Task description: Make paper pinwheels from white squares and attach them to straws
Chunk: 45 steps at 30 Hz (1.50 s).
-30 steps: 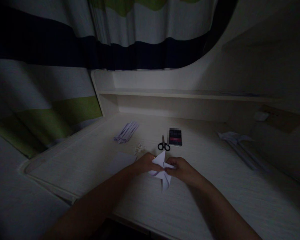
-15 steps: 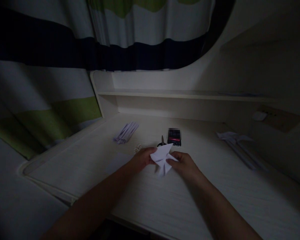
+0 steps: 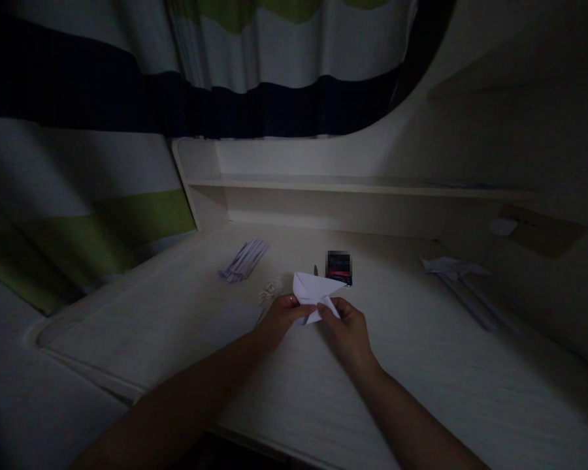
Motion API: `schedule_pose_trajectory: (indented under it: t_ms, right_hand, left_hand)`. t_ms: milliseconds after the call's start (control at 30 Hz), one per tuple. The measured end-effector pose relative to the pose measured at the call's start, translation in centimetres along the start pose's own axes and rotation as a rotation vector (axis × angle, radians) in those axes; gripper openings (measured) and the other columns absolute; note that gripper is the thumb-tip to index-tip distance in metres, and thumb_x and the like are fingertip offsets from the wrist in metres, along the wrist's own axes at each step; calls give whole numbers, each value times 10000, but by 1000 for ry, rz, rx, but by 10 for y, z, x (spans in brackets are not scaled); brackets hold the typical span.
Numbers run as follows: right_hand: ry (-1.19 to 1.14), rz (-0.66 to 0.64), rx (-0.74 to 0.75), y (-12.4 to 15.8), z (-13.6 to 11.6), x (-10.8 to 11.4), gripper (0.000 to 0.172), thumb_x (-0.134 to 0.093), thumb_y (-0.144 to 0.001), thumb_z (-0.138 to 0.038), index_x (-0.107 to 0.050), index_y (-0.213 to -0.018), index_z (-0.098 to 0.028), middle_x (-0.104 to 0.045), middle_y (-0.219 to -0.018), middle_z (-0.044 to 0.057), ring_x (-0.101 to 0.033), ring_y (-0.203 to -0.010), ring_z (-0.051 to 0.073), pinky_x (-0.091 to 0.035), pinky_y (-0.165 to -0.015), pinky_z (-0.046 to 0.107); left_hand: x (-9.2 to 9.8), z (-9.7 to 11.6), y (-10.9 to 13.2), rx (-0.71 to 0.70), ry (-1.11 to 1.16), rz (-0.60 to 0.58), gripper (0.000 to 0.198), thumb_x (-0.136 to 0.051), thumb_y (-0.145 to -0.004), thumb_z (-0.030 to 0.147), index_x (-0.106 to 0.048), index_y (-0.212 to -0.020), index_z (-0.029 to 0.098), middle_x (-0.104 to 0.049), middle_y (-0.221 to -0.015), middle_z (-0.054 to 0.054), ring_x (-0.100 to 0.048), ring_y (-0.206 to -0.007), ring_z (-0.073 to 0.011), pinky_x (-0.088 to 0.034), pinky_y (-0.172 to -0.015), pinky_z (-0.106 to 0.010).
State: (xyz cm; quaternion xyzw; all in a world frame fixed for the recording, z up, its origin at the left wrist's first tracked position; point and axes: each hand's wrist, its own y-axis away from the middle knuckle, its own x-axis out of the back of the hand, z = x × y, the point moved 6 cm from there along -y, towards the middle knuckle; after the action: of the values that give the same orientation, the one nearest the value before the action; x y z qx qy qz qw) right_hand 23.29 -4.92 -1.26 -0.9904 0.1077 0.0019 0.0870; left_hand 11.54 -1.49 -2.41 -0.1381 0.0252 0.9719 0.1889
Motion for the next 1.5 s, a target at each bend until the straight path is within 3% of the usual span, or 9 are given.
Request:
schedule_pose_trajectory:
  t_ms: [300,600,800,1500]
  right_hand:
    - [-18,11,14,2,3,-3,206,-633,-643,-349,-594,-713,-158,-620,-690,18,-540,-638,155,-399,-628,268]
    - [-79,-24,-31,-2,-6,1,226,-653,-623,-374,-575,-622,-162,-558,-591,-14,-499,-546,115,-371,-537,243]
    - [-77,-92,-135,-3,7,-2,236,-673,-594,-357,-572,-615,-146,-563,-549,1,-505,-491,120,-367,-482,253]
    - [-19,-44,-91,-1,7,0,250,-672,-585,-365,-545,-592,-149,-552,-523,-13,-481,-458,108,-349,-455,242]
  left_hand:
    - [5,4,2,1,-69,110,203,-657,-542,240,-652,-682,94,-614,-629,-26,-501,-545,-104,-374,-566,-229]
    - [12,-3,-5,35,-132,102,234,-649,-543,243,-656,-718,88,-622,-671,-42,-522,-595,-123,-392,-602,-247]
    - [10,-2,-3,38,-166,65,211,-636,-552,237,-656,-703,93,-601,-620,-25,-509,-569,-111,-379,-591,-242]
    - [7,0,0,79,-155,14,244,-663,-533,268,-651,-703,94,-603,-645,-28,-497,-546,-98,-374,-563,-230]
